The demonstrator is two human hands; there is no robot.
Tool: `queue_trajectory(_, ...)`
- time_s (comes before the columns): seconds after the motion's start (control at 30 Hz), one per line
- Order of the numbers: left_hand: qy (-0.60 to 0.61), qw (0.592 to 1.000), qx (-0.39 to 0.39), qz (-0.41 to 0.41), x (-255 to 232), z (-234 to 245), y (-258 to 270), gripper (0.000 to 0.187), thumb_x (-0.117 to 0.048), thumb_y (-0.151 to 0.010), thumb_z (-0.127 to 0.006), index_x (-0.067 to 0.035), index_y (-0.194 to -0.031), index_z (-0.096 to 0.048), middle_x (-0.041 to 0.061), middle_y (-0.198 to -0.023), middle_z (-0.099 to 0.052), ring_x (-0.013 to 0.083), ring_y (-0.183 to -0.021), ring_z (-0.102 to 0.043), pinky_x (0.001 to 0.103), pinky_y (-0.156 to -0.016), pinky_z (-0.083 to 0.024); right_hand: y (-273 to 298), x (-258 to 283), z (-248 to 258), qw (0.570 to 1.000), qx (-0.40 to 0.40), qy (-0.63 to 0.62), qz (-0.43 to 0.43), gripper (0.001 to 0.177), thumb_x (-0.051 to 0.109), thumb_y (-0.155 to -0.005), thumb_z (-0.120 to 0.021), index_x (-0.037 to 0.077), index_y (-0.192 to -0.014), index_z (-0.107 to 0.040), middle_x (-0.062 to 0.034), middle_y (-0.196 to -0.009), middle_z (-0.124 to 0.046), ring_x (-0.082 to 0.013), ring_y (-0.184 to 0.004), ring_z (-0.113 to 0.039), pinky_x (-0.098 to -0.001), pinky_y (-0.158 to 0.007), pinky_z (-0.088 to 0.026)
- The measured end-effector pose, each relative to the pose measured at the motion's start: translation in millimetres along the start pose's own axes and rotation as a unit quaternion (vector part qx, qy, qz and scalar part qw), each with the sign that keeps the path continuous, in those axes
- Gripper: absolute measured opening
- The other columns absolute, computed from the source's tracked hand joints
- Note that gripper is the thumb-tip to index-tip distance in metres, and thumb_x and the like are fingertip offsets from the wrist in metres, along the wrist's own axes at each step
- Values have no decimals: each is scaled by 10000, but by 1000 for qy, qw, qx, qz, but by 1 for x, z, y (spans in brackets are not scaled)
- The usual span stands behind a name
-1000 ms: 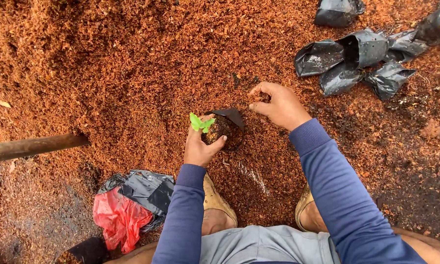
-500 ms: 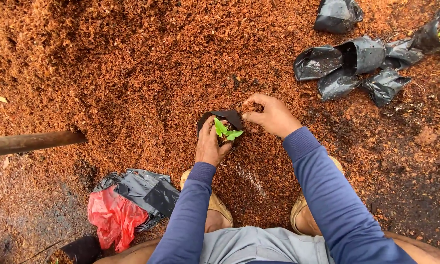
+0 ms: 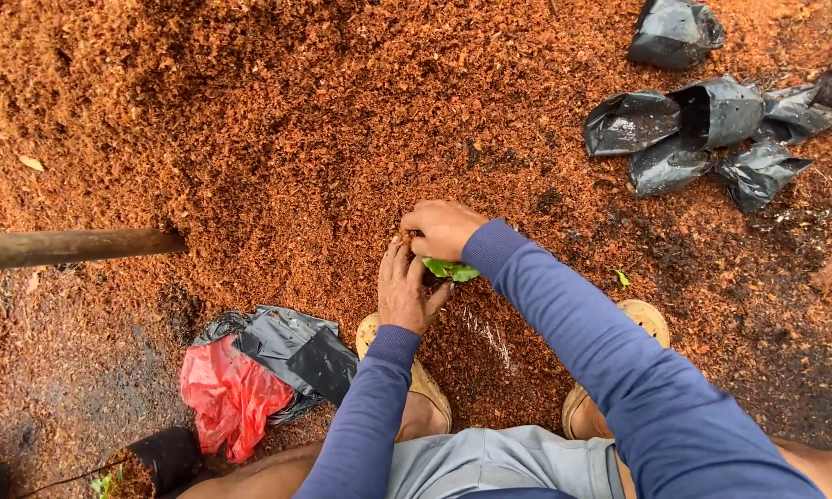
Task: The person sits on the ground and fills a black plastic nursery bag with reddish-brown soil. They then remove a small seedling from an existing bag, place it into the new bag, and add more soil around the roots to secure it.
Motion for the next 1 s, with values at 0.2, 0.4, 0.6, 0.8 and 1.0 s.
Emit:
queue_trajectory(0.2,-34,999,-16,23,3,24,0,638,-558,-885,-697,-284,-1416,-472,74,-1445,-506,338,-1514,-261,550,-1247,-160,47,19,36,997,-30,-61,-40,421,136,-1032,-414,26,-1403,-579,-242,-1362,-622,-355,-1249,-621,-533,-1101,-450)
queue_trajectory(0.4,-26,999,-15,39,18,7,-11,586,-541,-938,-640,-314,-1452,-474,27,-1380,-612,301,-1506,-297,519,-1258,-132,70,-2,27,990,-52,-108,-77,510,50,-999,-431,77,-1504,-495,-241,-1444,-572,-245,-987,-731,-457,-1010,-533)
queue_trajectory(0.6,-4,998,-15,58,24,-3,-18,591,-534,-927,-640,-335,-1457,-471,-29,-1418,-603,269,-1488,-323,500,-1260,-136,72,0,24,991,-95,-89,-36,430,30,-972,-540,6,-1400,-559,-285,-1431,-551,-411,-1269,-596,-585,-1088,-464)
queue_trajectory(0.8,40,995,10,90,20,7,-25,516,-453,-966,-625,-300,-1449,-525,13,-1387,-641,279,-1495,-331,506,-1257,-139,67,-4,-3,995,-85,6,-46,595,172,-974,-628,54,-1521,-424,-232,-1546,-426,-414,-1279,-575,-599,-1081,-461)
queue_trajectory(1.0,74,992,23,99,24,0,-29,453,-349,-989,-533,-322,-1441,-540,1,-1386,-638,230,-1492,-350,513,-1246,-181,47,-34,-18,988,-132,59,-54,571,181,-935,-675,180,-1475,-487,-147,-1465,-474,-376,-1140,-657,-575,-981,-560)
Point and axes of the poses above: each hand's wrist, its own y-axis away from the middle knuckle, its own z-axis out of the back of the hand, x = y × z, the point moved 8 cm from there along -y, towards the middle knuckle
